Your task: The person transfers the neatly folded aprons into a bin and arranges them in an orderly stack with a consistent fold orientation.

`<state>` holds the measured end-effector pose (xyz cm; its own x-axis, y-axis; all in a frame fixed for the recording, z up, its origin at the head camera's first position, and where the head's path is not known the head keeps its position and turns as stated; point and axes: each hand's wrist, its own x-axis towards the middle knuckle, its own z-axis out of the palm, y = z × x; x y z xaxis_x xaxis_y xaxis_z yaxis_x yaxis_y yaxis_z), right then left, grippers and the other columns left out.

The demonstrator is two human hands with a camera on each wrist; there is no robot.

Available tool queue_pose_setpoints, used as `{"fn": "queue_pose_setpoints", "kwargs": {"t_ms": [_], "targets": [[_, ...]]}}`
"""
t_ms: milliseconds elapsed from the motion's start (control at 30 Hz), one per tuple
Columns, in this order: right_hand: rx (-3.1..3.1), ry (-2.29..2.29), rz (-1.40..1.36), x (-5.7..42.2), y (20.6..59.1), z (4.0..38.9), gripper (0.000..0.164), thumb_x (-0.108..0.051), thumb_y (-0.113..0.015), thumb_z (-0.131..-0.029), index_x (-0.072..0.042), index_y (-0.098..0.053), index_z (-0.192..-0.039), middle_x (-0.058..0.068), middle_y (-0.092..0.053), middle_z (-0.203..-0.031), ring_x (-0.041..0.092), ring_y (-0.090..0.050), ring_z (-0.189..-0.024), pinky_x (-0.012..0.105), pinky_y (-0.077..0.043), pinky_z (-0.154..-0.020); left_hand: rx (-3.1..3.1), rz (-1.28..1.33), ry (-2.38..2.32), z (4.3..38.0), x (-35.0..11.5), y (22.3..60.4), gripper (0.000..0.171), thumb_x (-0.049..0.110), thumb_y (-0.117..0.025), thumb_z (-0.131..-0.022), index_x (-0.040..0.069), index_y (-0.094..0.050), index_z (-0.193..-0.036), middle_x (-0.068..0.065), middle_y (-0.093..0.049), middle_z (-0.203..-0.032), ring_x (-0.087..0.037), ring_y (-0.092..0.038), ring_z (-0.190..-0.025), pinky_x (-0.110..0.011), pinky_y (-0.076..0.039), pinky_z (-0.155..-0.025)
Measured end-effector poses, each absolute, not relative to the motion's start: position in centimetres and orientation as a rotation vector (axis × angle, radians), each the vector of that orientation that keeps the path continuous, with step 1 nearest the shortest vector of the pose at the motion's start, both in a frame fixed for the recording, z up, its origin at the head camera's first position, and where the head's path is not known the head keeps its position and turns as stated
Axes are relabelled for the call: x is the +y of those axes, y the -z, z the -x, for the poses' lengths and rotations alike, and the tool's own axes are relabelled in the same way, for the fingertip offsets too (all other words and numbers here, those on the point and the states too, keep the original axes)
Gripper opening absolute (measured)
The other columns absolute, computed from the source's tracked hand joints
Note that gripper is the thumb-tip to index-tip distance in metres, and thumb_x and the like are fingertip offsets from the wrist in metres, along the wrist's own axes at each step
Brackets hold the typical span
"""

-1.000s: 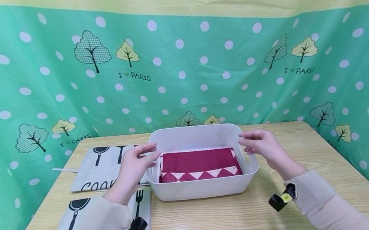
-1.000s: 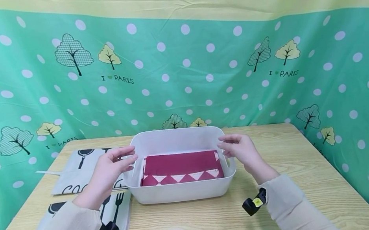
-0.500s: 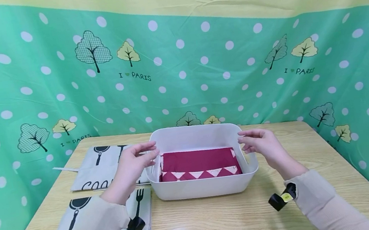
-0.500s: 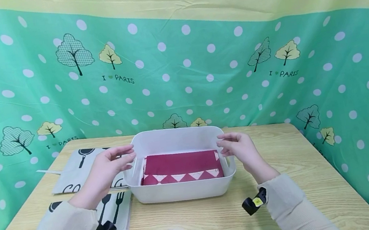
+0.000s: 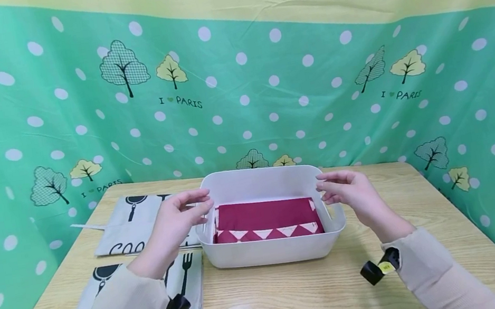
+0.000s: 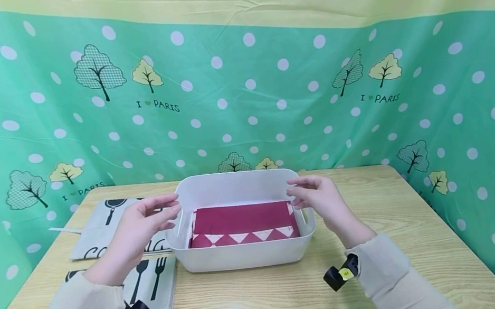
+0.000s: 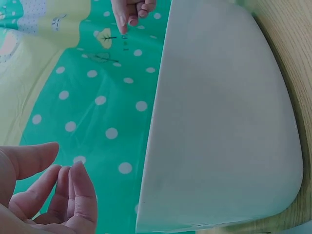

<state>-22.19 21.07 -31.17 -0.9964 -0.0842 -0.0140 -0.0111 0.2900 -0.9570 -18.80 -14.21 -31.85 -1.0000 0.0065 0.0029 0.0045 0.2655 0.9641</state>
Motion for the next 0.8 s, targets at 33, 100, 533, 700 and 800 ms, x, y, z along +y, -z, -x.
{"fn": "queue_pose_setpoints", "kwargs": {"t_ms": [33,100,533,700,800], "targets": [[2.479,1.826,0.097,21.0,31.1,22.1,0.047,-0.014,-0.064,-0.096,0.010,-0.052,-0.135,-0.006,-0.070,-0.095,0.009,-0.065,-0.075,0.022,-0.058,-0.076,2.504,-0.019,-1.902,18.7,-14.2,31.7,0.046,0.025,-0.066,-0.096,0.007,-0.057,-0.137,-0.013,-0.060,-0.131,-0.023,-0.062,-0.110,-0.031,-0.058,-0.090],[2.486,1.818,0.120,20.9,30.9,21.9,0.046,-0.014,-0.064,-0.096,0.010,-0.053,-0.134,-0.006,-0.070,-0.095,0.010,-0.065,-0.076,0.022,-0.058,-0.076,2.514,-0.027,-1.898,18.4,-14.2,31.5,0.045,0.025,-0.066,-0.096,0.007,-0.058,-0.136,-0.014,-0.060,-0.131,-0.024,-0.062,-0.110,-0.031,-0.058,-0.089],[2.451,1.844,0.231,19.7,30.5,20.7,0.043,-0.013,-0.065,-0.095,0.011,-0.056,-0.130,-0.003,-0.069,-0.092,0.012,-0.066,-0.075,0.025,-0.059,-0.076,2.560,-0.059,-1.880,17.1,-14.4,30.8,0.045,0.023,-0.066,-0.096,0.005,-0.058,-0.136,-0.016,-0.061,-0.130,-0.020,-0.065,-0.106,-0.024,-0.058,-0.083],[2.426,1.866,0.267,19.3,30.5,20.3,0.041,-0.011,-0.065,-0.094,0.011,-0.057,-0.127,-0.001,-0.069,-0.090,0.012,-0.066,-0.073,0.026,-0.059,-0.075,2.555,-0.061,-1.886,16.8,-14.7,30.8,0.045,0.023,-0.067,-0.095,0.004,-0.058,-0.135,-0.017,-0.063,-0.128,-0.019,-0.065,-0.106,-0.025,-0.059,-0.082],[2.412,1.870,0.289,19.0,30.6,20.0,0.040,-0.010,-0.065,-0.094,0.012,-0.057,-0.127,-0.003,-0.069,-0.090,0.012,-0.066,-0.073,0.026,-0.058,-0.075,2.559,-0.056,-1.867,16.6,-14.9,30.8,0.043,0.023,-0.067,-0.096,0.005,-0.059,-0.134,-0.016,-0.063,-0.128,-0.019,-0.065,-0.106,-0.026,-0.059,-0.082]]}}
